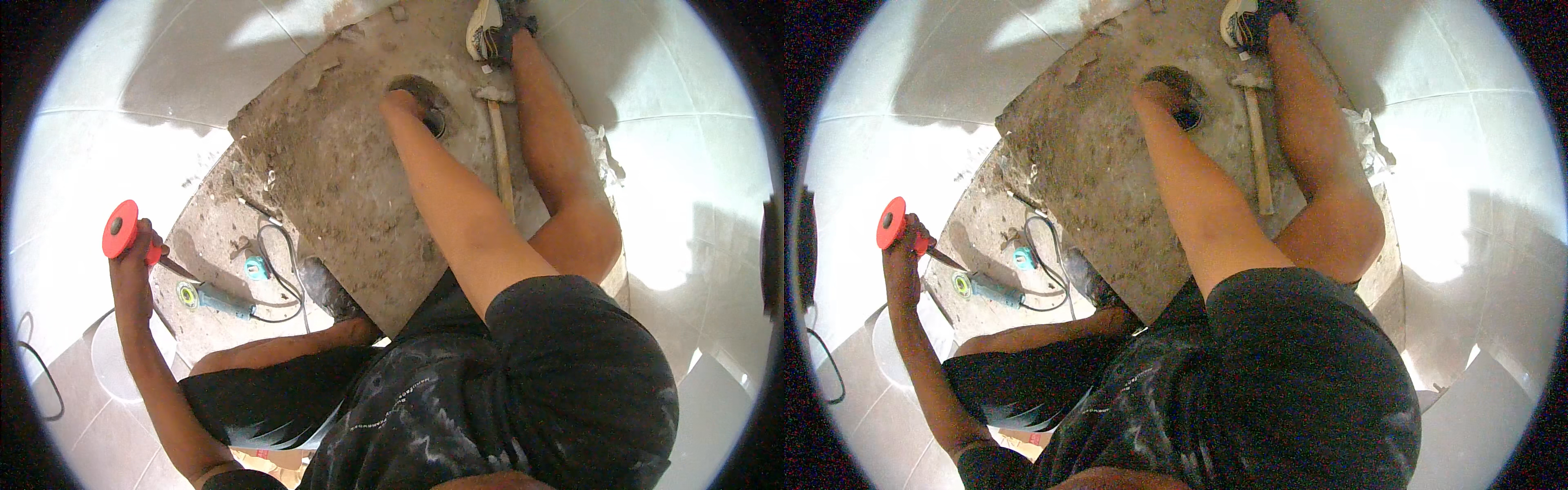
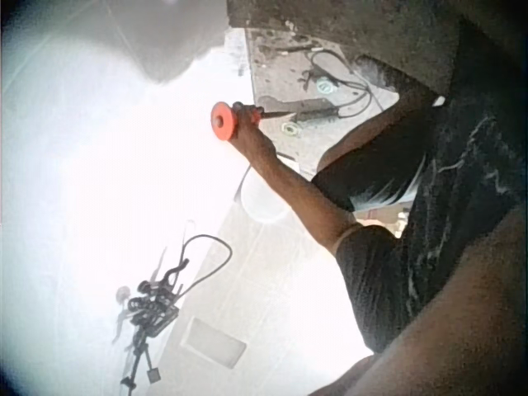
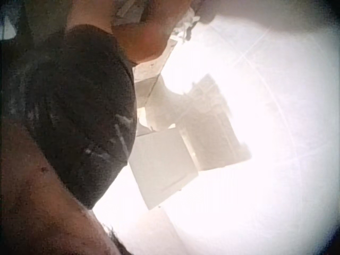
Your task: The person uses an angle grinder to cut the concrete floor around a pipe and then breaks the material away using a hammer and chisel, reaching into the hole to remove debris by hand.
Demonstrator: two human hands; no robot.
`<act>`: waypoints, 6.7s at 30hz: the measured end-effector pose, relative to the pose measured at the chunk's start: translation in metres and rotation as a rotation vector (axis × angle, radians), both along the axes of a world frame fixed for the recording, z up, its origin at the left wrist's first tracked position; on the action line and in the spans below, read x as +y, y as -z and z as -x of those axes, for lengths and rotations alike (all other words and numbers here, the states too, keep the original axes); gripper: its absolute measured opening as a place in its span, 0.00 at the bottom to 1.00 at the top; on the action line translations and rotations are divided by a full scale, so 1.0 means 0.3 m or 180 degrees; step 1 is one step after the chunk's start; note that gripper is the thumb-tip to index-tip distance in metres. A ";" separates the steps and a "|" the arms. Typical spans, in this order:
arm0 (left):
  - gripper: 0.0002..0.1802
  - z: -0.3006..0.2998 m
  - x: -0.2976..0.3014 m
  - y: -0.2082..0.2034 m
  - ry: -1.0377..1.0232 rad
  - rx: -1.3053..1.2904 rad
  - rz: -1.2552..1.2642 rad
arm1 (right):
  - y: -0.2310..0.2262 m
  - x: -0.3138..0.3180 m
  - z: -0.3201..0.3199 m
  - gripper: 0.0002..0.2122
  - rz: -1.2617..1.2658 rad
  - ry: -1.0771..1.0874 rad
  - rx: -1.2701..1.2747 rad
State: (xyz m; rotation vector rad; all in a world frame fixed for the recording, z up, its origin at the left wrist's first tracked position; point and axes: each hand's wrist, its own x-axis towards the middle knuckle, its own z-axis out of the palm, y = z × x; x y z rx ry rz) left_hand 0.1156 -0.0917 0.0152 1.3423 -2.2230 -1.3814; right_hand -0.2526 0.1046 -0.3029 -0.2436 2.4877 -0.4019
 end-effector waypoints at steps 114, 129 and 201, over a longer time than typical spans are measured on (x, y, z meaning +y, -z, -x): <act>0.12 0.119 0.040 0.027 0.0443 -0.0570 0.0305 | -0.159 0.256 -0.139 0.15 0.0970 -0.1418 0.1552; 0.14 0.088 0.027 0.031 0.0597 -0.0556 0.0214 | -0.047 0.153 -0.056 0.17 -0.0206 -0.2031 0.0460; 0.27 1.030 0.954 1.001 0.2370 0.1640 0.1315 | -0.669 1.002 -0.533 0.06 0.3257 0.1326 0.0340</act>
